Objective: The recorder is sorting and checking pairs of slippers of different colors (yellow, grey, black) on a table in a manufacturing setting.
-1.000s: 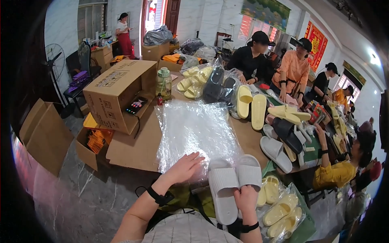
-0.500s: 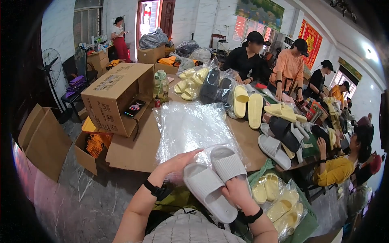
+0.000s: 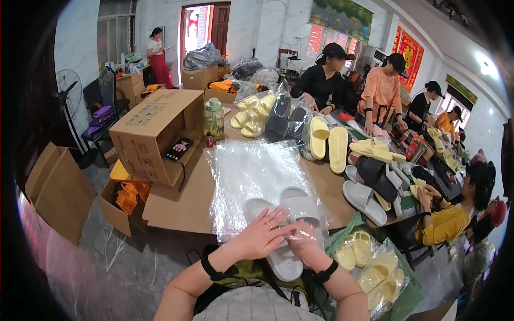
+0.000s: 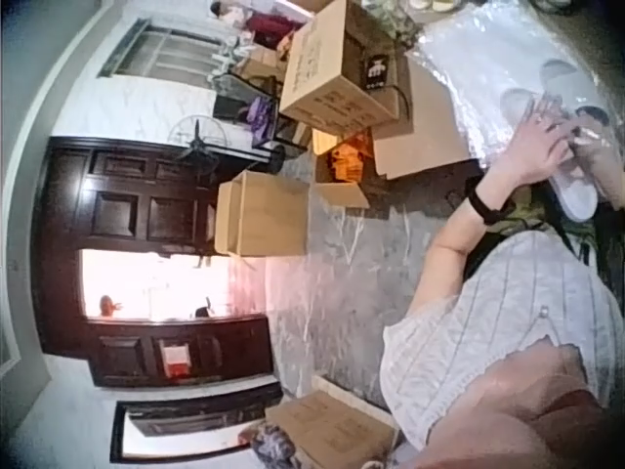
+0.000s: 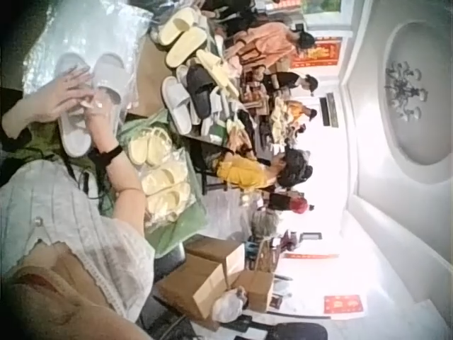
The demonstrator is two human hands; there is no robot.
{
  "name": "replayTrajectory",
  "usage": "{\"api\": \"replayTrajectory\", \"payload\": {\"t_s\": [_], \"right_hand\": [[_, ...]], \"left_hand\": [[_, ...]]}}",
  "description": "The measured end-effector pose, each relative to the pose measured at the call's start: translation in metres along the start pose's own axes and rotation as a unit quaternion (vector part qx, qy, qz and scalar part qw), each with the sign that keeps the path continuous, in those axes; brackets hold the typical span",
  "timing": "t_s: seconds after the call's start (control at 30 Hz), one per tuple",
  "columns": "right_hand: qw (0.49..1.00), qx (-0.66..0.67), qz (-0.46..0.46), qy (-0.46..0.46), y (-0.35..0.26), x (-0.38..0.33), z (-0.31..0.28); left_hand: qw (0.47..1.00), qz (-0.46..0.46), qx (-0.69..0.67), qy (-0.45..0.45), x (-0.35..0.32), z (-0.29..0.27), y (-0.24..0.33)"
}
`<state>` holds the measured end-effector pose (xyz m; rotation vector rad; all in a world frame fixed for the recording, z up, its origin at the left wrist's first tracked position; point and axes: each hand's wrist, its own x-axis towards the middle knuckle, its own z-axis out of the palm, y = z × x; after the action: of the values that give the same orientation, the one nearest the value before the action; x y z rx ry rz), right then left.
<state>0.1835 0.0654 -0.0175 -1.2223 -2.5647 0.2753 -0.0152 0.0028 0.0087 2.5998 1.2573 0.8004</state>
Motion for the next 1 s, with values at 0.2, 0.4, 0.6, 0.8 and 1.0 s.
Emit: {"api": "replayTrajectory", "payload": {"t_s": [0.2, 0.4, 0.6, 0.8, 1.0], "right_hand": [[0.992, -0.107, -0.027, 0.055, 0.025, 0.088, 0.039], [0.979, 0.083, 0.125, 0.139, 0.015, 0.133, 0.036], [0.97, 0.085, -0.127, 0.188, -0.012, 0.029, 0.032], [0.804, 0.48, -0.236, -0.26, -0.044, -0.049, -0.082], [0.957, 0.187, -0.034, 0.219, -0.033, 0.051, -0.061]], "left_hand": [[1.0, 0.016, -0.027, -0.004, -0.002, -0.011, 0.023], [0.999, 0.006, -0.008, -0.044, -0.008, -0.032, 0.024], [0.983, -0.068, -0.152, 0.071, -0.037, -0.037, -0.043], [0.95, -0.25, -0.008, 0.185, -0.035, -0.012, -0.109], [0.954, -0.264, -0.004, 0.138, -0.038, 0.028, -0.125]]}}
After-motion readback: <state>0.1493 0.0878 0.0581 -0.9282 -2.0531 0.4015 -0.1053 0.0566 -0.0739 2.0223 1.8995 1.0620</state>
